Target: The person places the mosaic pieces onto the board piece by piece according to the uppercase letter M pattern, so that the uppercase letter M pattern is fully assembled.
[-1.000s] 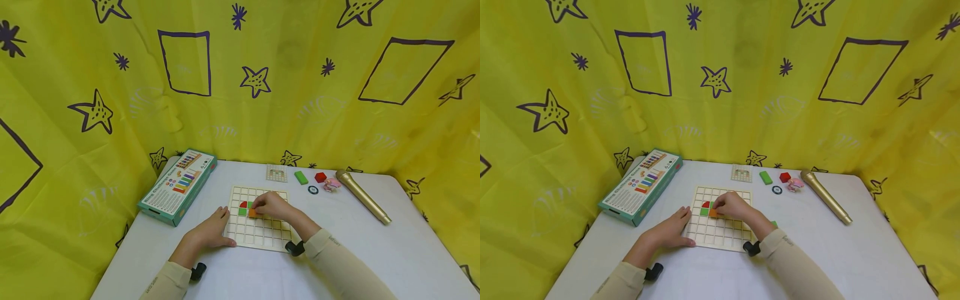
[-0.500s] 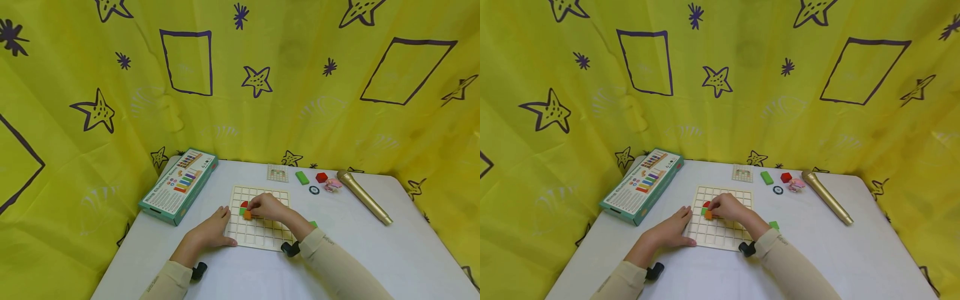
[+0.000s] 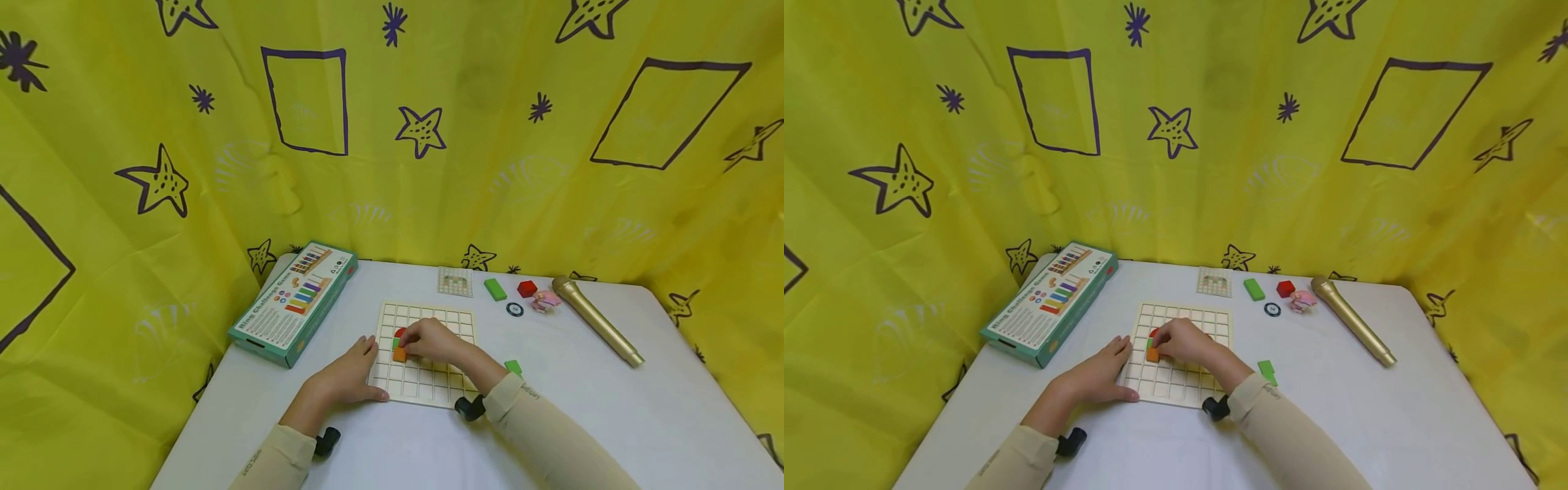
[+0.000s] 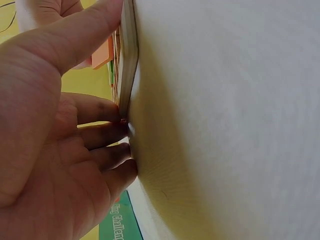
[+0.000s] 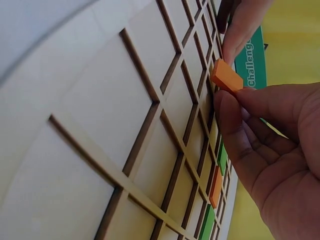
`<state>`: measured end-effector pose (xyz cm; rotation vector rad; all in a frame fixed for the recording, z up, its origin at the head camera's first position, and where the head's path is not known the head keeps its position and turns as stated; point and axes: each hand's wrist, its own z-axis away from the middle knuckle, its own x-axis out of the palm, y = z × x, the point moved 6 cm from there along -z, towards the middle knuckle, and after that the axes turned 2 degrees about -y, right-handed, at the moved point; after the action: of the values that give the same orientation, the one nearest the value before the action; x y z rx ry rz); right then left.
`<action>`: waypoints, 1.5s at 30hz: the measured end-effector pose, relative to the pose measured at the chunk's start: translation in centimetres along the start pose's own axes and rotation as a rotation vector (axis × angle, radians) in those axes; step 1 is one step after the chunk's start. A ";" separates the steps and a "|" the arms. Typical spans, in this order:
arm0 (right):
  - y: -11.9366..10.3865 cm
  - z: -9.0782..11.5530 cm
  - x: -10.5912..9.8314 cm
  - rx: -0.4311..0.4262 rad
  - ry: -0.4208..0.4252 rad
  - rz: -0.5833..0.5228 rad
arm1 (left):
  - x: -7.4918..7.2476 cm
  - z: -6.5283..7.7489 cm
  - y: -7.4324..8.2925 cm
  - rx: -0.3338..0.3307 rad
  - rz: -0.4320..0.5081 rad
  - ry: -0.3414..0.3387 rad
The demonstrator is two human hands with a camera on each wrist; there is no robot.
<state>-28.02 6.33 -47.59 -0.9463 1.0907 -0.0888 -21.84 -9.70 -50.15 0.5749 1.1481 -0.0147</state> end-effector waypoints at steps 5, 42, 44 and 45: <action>0.2 -0.2 0.5 0.000 -0.012 0.017 | 0.0 -0.1 0.0 -0.003 -0.005 -0.001; -0.4 0.7 0.6 -0.011 0.039 0.098 | 0.2 -0.2 0.1 -0.014 0.004 -0.009; -0.3 0.9 0.3 0.002 0.039 0.094 | 0.1 -0.2 0.1 -0.016 0.006 -0.005; -0.3 1.0 0.2 0.006 0.039 0.096 | 0.1 -0.2 0.1 -0.015 0.007 -0.004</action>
<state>-27.02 6.62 -47.43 -0.8881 1.1696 -0.0319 -21.88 -9.49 -50.24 0.5651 1.1416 -0.0006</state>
